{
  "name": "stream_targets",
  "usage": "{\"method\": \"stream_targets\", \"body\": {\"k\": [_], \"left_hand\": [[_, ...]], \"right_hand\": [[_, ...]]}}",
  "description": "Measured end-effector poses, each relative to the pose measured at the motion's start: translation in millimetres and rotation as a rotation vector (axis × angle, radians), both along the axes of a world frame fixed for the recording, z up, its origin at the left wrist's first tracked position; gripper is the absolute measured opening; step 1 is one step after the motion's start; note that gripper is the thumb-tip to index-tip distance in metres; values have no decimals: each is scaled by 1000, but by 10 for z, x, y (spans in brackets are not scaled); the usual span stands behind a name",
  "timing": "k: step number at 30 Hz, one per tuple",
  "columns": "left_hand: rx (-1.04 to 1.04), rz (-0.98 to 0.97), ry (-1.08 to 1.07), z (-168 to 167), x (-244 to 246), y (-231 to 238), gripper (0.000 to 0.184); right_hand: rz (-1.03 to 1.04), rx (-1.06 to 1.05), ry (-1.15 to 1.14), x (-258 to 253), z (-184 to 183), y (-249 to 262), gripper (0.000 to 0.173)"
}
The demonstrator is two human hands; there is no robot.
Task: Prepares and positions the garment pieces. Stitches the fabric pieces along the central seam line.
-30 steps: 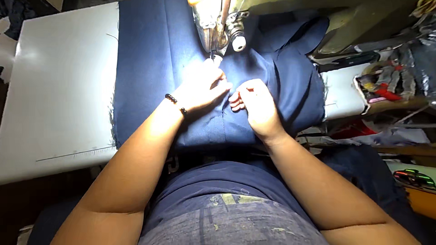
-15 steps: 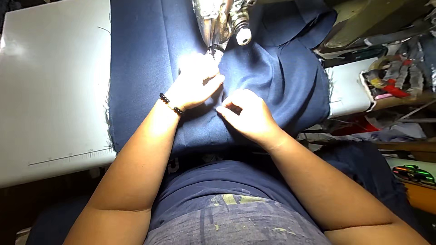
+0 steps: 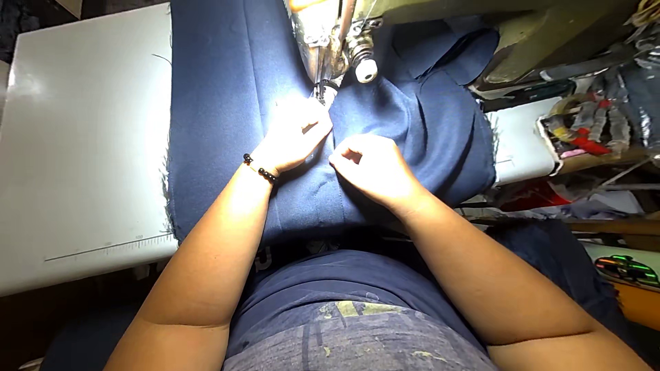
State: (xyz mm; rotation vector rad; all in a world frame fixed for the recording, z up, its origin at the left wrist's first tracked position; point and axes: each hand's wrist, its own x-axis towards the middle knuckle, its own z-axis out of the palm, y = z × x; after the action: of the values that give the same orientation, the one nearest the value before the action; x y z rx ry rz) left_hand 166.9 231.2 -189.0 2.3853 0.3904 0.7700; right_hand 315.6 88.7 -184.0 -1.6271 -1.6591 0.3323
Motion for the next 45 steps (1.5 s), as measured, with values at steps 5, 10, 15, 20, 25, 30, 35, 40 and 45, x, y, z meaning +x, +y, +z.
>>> {"method": "stream_targets", "body": {"k": [5, 10, 15, 20, 25, 30, 35, 40, 45], "left_hand": [[-76, 33, 45, 6, -5, -7, 29], [-178, -17, -19, -12, -27, 6, 23], [-161, -30, -26, -38, -30, 7, 19], [-96, -12, -1, -45, -33, 29, 20], [-85, -19, 44, -29, -31, 66, 23], [-105, -11, 103, 5, -20, 94, 22], [-118, -16, 140, 41, -12, 104, 22], [-108, -32, 220, 116, 10, 131, 22], [-5, -77, 368, 315, -27, 171, 26]], "right_hand": [[-9, -29, 97, 50, 62, 169, 15], [-25, 17, 157, 40, 34, 221, 15], [-68, 75, 216, 17, -72, 239, 14], [-90, 109, 197, 12, -110, 262, 15], [-99, 90, 186, 4, -121, 278, 17], [-99, 47, 219, -7, -105, 280, 16], [-91, 17, 206, 0, -88, 278, 17], [-84, -5, 221, 0, -84, 293, 19], [62, 6, -73, 99, 16, 239, 25]]}}
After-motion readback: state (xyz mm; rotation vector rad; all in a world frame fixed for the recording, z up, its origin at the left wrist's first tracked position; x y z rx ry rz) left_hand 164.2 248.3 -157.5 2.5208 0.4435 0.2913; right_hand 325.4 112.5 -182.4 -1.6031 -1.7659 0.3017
